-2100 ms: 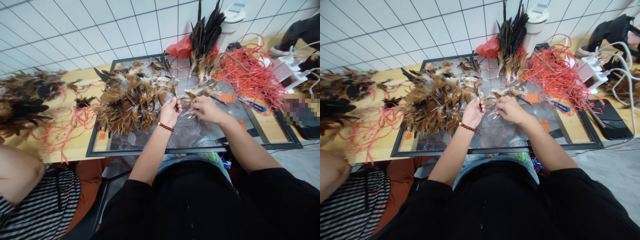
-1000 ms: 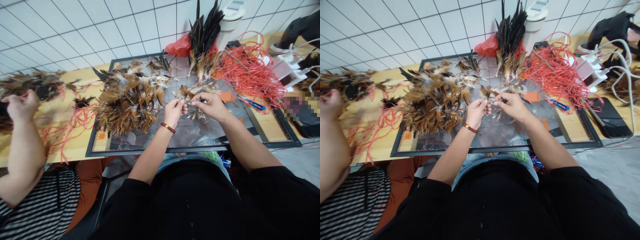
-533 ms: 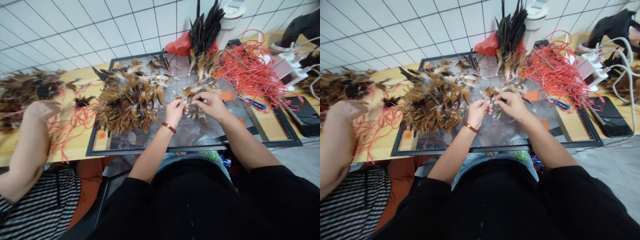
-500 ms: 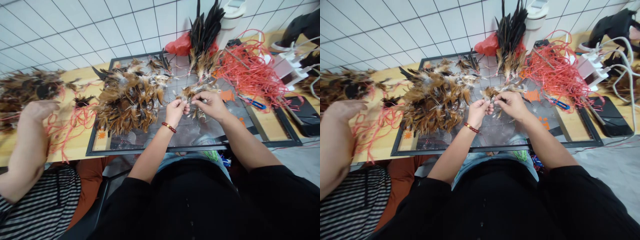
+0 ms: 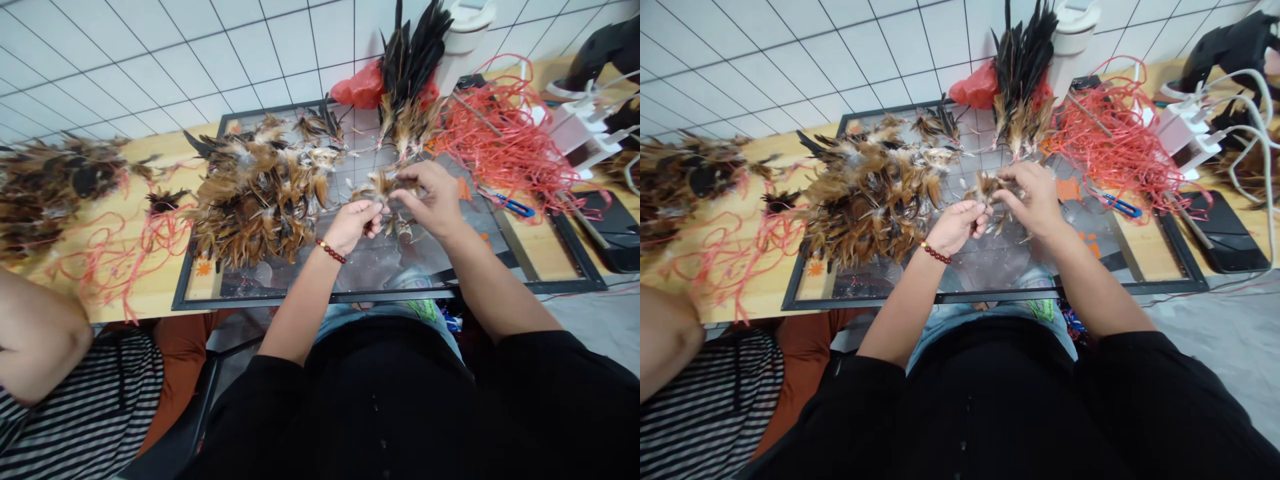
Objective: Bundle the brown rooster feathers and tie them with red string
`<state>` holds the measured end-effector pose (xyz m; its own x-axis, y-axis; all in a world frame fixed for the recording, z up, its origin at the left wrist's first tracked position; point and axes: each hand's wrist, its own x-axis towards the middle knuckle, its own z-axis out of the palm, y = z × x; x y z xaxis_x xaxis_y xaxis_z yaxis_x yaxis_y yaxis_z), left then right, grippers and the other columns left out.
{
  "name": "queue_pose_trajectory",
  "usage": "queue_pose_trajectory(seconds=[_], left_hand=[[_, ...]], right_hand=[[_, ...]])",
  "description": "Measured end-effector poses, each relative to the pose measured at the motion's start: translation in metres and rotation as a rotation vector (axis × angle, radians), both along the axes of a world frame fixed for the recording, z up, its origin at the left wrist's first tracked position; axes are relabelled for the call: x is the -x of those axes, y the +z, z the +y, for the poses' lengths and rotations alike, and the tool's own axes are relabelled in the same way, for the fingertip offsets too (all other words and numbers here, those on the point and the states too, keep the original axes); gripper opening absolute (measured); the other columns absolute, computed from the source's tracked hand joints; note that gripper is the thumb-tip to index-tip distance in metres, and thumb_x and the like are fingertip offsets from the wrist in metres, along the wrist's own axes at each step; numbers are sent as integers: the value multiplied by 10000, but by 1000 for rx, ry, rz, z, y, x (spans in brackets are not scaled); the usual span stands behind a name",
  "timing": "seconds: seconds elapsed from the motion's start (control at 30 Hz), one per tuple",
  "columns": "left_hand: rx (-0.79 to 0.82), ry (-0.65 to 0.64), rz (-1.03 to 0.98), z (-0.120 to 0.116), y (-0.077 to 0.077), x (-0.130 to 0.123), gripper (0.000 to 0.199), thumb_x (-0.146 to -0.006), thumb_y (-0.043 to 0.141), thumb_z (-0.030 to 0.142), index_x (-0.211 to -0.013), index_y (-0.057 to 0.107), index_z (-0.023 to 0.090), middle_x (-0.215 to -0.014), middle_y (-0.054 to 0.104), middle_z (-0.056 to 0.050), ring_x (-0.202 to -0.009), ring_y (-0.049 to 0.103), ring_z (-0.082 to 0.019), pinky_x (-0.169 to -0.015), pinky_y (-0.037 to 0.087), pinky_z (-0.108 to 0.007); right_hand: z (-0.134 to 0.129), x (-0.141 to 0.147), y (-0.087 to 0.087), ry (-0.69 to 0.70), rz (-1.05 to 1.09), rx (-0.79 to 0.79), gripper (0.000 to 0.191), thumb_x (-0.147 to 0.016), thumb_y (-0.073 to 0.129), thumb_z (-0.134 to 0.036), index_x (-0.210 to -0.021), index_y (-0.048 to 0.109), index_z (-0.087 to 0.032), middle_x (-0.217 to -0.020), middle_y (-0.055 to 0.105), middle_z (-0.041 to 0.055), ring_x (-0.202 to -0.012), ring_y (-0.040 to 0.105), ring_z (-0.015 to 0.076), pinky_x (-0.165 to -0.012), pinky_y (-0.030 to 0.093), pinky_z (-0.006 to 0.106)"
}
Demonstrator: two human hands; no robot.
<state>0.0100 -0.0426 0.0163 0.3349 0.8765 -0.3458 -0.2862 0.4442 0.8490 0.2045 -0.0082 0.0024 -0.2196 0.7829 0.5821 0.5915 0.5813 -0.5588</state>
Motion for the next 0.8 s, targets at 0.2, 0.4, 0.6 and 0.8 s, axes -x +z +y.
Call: queue_pose_trajectory(seconds=[0.2,0.4,0.6,0.8], left_hand=[[25,298,2,4,0,-3,229,-941,706,301,-781,623,160,-596,506,73,-489,490,-25,-495,362,-163],[37,370,-20,6,-2,0,191,-979,647,263,-821,626,159,-597,517,74,-492,497,-19,-507,377,-150],[110,296,22,5,-4,-5,198,-941,706,290,-824,638,145,-725,702,0,-600,651,-66,-635,494,-191],[99,241,51,3,-3,-7,201,-944,696,257,-791,646,136,-703,708,-13,-607,661,-72,-658,519,-196]], right_hand=[[11,-14,-5,471,-137,251,183,-871,723,-417,-866,794,-248,-872,753,47,-834,686,216,-830,539,393],[12,-11,-12,638,-309,302,135,-873,704,-371,-839,792,-275,-853,706,22,-831,647,189,-839,513,360],[5,-3,-8,385,-192,204,169,-916,578,-269,-919,742,-232,-910,743,69,-849,665,224,-812,526,378],[-4,6,-2,309,-73,139,213,-925,558,-261,-968,766,-250,-975,778,76,-925,712,246,-868,553,412]])
